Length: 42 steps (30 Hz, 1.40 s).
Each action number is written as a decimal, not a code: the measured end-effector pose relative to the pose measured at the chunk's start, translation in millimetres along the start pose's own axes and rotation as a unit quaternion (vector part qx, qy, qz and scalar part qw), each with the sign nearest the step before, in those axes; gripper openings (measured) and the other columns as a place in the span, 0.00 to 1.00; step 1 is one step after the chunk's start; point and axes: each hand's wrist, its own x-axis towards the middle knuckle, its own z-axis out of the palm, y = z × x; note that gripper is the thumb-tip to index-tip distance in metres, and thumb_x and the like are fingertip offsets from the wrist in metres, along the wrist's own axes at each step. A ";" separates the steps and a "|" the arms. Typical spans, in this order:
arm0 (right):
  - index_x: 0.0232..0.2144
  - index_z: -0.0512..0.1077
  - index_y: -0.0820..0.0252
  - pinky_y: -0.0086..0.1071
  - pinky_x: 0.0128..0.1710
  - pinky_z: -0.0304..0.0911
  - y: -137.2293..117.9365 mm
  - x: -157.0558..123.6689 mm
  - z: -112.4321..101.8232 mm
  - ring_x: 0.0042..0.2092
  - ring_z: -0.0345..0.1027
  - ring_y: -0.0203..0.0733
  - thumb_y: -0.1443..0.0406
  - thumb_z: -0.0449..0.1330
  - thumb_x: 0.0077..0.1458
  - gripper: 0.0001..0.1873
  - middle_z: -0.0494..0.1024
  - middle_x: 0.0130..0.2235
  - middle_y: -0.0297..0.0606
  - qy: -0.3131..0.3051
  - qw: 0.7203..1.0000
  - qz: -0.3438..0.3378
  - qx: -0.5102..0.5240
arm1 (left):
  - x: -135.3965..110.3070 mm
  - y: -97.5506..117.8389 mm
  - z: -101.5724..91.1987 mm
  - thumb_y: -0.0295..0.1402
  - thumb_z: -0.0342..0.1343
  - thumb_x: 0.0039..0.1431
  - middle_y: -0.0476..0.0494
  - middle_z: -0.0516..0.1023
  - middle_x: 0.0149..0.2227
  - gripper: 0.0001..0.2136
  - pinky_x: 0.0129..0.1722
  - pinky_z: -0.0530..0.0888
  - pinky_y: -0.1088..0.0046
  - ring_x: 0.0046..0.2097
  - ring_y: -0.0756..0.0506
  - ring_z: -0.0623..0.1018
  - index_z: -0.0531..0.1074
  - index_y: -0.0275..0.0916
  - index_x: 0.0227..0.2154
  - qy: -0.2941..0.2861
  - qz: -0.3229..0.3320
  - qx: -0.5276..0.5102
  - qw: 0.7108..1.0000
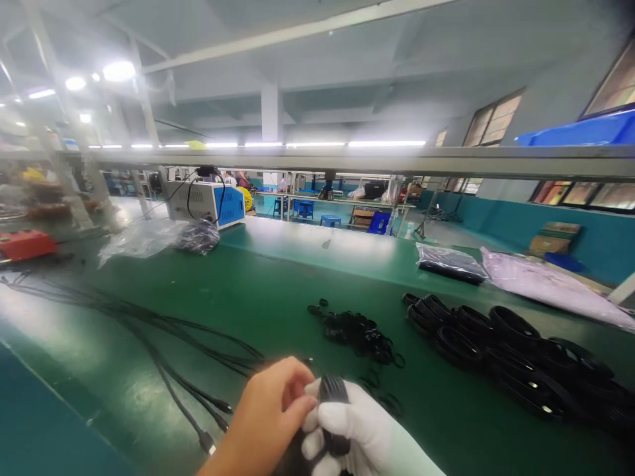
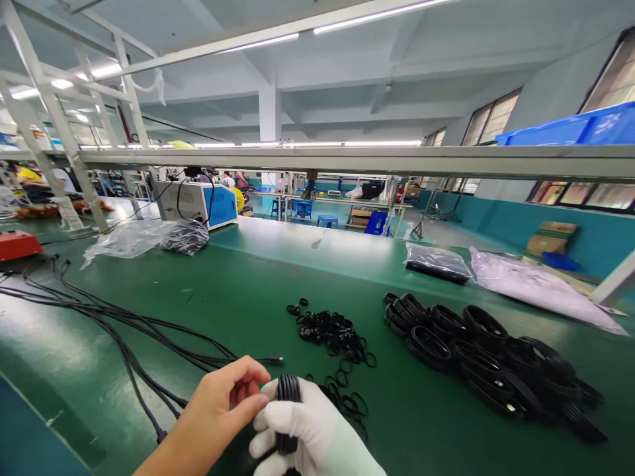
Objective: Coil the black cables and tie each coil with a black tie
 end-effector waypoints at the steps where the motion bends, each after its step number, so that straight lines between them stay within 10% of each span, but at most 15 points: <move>1: 0.40 0.67 0.65 0.24 0.25 0.63 -1.1 -0.6 0.6 0.32 0.69 0.36 0.64 0.63 0.49 0.16 0.71 0.34 0.39 -0.001 1.000 0.009 -0.016 | 3.4 1.4 -2.4 0.27 0.52 0.50 0.53 0.74 0.27 0.08 0.29 0.65 0.76 0.29 0.50 0.71 0.72 0.42 0.33 0.005 0.006 0.003 1.000; 11: 0.29 0.71 0.66 0.31 0.35 0.64 -15.2 -0.9 11.6 0.26 0.68 0.34 0.68 0.62 0.45 0.06 0.71 0.23 0.32 -0.021 0.990 -0.014 -0.139 | 7.8 -7.4 8.6 0.20 0.48 0.47 0.51 0.73 0.26 0.09 0.29 0.64 0.76 0.28 0.50 0.71 0.69 0.39 0.27 0.038 0.135 0.179 0.974; 17: 0.37 0.72 0.64 0.25 0.25 0.61 -4.6 2.8 8.2 0.26 0.68 0.34 0.63 0.66 0.42 0.17 0.72 0.27 0.34 -0.001 0.996 -0.006 -0.090 | 10.9 -4.3 5.3 0.22 0.49 0.49 0.50 0.74 0.26 0.08 0.30 0.65 0.76 0.29 0.49 0.72 0.71 0.40 0.27 0.019 0.129 0.178 0.975; 25: 0.41 0.70 0.61 0.31 0.28 0.68 -69.6 -39.0 -17.3 0.35 0.72 0.43 0.58 0.68 0.44 0.22 0.75 0.33 0.39 0.195 0.969 -0.153 0.010 | 32.9 3.4 -23.1 0.35 0.51 0.58 0.51 0.74 0.29 0.06 0.32 0.66 0.75 0.31 0.48 0.72 0.71 0.41 0.32 0.044 0.044 0.100 0.993; 35: 0.41 0.68 0.60 0.30 0.25 0.67 -58.8 -39.5 -32.1 0.31 0.71 0.38 0.59 0.69 0.44 0.23 0.75 0.34 0.37 0.241 0.953 -0.182 0.003 | 57.4 3.3 52.7 0.25 0.53 0.49 0.51 0.74 0.32 0.07 0.31 0.61 0.74 0.33 0.47 0.73 0.73 0.44 0.28 -0.125 0.126 0.194 0.965; 42: 0.42 0.68 0.60 0.27 0.21 0.64 -57.3 -39.7 -37.9 0.30 0.70 0.37 0.60 0.68 0.46 0.22 0.75 0.34 0.38 0.234 0.954 -0.187 0.008 | 73.3 -1.7 47.7 0.28 0.52 0.49 0.50 0.75 0.31 0.07 0.34 0.62 0.73 0.36 0.46 0.73 0.74 0.42 0.27 -0.127 0.071 0.144 0.979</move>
